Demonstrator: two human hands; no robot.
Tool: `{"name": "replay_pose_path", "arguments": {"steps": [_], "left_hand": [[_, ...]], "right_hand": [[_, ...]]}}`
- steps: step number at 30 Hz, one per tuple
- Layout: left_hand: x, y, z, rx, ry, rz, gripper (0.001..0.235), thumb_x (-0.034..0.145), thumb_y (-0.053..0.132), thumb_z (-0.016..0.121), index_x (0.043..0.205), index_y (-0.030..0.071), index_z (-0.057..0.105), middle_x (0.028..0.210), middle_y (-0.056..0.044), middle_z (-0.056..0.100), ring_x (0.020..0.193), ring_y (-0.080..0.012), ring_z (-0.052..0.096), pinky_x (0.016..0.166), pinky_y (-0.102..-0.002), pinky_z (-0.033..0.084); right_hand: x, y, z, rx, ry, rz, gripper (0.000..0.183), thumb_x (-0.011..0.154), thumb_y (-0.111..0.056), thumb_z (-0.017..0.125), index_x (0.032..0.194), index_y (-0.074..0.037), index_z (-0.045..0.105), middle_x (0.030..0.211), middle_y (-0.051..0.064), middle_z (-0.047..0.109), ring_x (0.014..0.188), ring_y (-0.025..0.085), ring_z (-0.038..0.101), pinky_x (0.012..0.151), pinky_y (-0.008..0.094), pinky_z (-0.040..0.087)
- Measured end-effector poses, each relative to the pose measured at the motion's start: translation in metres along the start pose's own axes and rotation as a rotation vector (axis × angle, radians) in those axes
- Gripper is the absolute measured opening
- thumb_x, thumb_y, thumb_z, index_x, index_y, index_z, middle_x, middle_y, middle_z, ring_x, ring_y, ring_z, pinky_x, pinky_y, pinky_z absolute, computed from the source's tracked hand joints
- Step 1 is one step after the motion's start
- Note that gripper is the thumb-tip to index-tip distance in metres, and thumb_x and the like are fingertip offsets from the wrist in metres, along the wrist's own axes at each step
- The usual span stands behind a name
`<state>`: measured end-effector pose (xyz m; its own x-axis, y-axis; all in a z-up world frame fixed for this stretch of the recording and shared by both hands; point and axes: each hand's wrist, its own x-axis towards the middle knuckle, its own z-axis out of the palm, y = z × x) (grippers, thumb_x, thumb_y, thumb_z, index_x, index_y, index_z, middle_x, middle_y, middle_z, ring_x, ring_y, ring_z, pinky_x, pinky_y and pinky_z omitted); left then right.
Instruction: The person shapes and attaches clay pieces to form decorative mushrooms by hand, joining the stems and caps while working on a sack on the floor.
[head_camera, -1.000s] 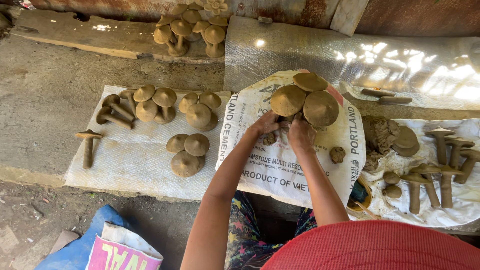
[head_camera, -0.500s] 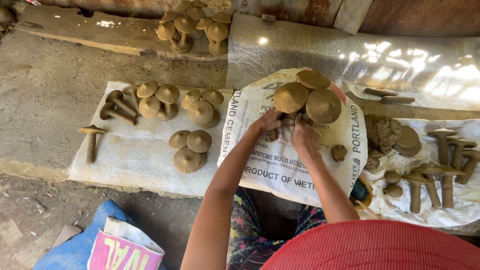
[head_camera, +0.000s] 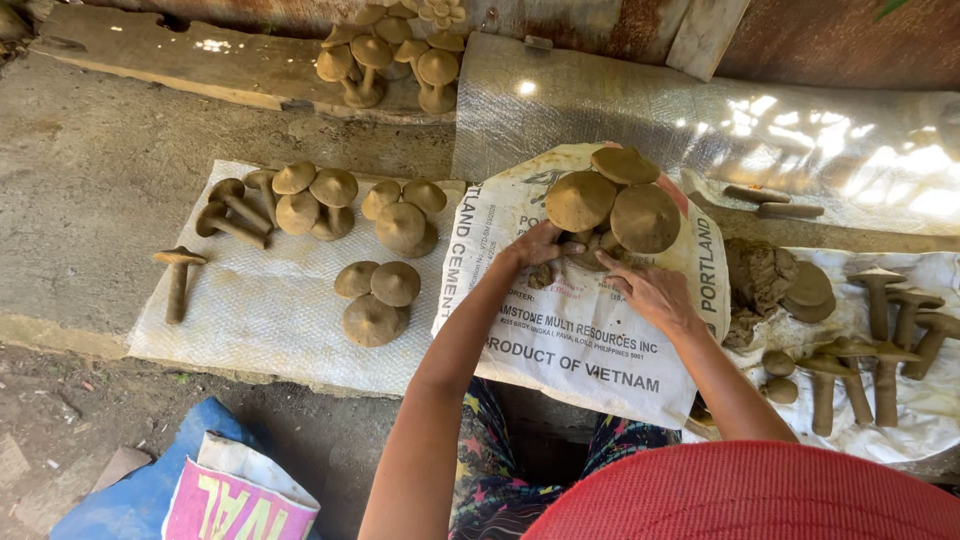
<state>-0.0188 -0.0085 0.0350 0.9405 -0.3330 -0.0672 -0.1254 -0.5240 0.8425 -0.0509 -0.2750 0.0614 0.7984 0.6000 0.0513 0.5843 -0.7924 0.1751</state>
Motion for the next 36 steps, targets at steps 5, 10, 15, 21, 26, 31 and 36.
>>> {"name": "replay_pose_path", "arguments": {"steps": [5,10,15,21,26,31,36], "left_hand": [[0.005,-0.013,0.001,-0.066,0.075,0.104,0.073,0.086,0.049,0.074,0.144,0.009,0.054,0.145,-0.015,0.059,0.138,-0.0302,0.051,0.118,-0.044,0.038],[0.009,-0.023,0.001,-0.307,0.095,0.116,0.079,0.080,0.043,0.080,0.144,0.007,0.051,0.143,-0.015,0.060,0.137,-0.0294,0.052,0.117,-0.043,0.039],[0.021,-0.046,-0.005,-0.371,0.083,0.216,0.067,0.085,0.030,0.081,0.141,0.003,0.054,0.140,-0.016,0.065,0.134,-0.0279,0.058,0.118,-0.041,0.043],[0.015,-0.046,0.005,-0.394,0.095,0.241,0.055,0.090,0.019,0.076,0.139,0.002,0.057,0.137,-0.014,0.067,0.131,-0.0274,0.060,0.116,-0.041,0.045],[0.012,-0.031,0.004,-0.270,0.169,0.109,0.058,0.087,0.028,0.075,0.137,0.006,0.057,0.135,-0.013,0.066,0.129,-0.0266,0.059,0.116,-0.041,0.043],[0.010,-0.031,0.003,-0.278,0.184,0.103,0.054,0.087,0.027,0.076,0.134,0.006,0.059,0.131,-0.013,0.069,0.126,-0.0266,0.062,0.115,-0.041,0.046],[0.012,-0.038,0.006,-0.337,0.182,0.157,0.049,0.087,0.025,0.075,0.130,0.005,0.062,0.126,-0.013,0.072,0.121,-0.0257,0.065,0.110,-0.040,0.050]], "right_hand": [[-0.001,-0.002,0.011,0.151,0.054,-0.066,0.053,0.094,-0.059,0.054,0.146,-0.051,0.048,0.078,0.003,0.077,0.050,0.014,0.061,0.045,0.030,0.048],[0.009,0.001,0.016,0.144,-0.034,0.043,0.055,0.098,-0.052,0.050,0.152,-0.049,0.044,0.084,-0.001,0.076,0.042,0.017,0.057,0.042,0.031,0.048],[0.009,-0.008,0.001,0.065,-0.129,-0.007,0.062,0.099,-0.065,0.048,0.158,-0.046,0.040,0.068,0.006,0.074,0.044,0.011,0.042,0.043,0.026,0.039],[0.005,-0.020,0.011,0.107,0.350,-0.239,0.061,0.094,-0.066,0.046,0.146,-0.036,0.049,0.077,0.002,0.069,0.036,0.010,0.040,0.033,0.027,0.035],[0.004,-0.052,0.016,0.426,-0.087,0.107,0.079,0.093,-0.065,0.045,0.159,-0.023,0.028,0.076,-0.003,0.054,0.036,0.009,0.042,0.030,0.028,0.037],[0.003,-0.072,0.002,0.591,-0.212,0.280,0.063,0.108,-0.065,0.041,0.156,-0.025,0.051,0.064,0.003,0.052,0.049,0.013,0.039,0.049,0.034,0.034],[0.013,-0.084,-0.003,1.182,-0.007,0.424,0.068,0.103,-0.051,0.045,0.161,-0.019,0.028,0.050,0.003,0.059,0.047,0.011,0.055,0.057,0.027,0.049]]}}
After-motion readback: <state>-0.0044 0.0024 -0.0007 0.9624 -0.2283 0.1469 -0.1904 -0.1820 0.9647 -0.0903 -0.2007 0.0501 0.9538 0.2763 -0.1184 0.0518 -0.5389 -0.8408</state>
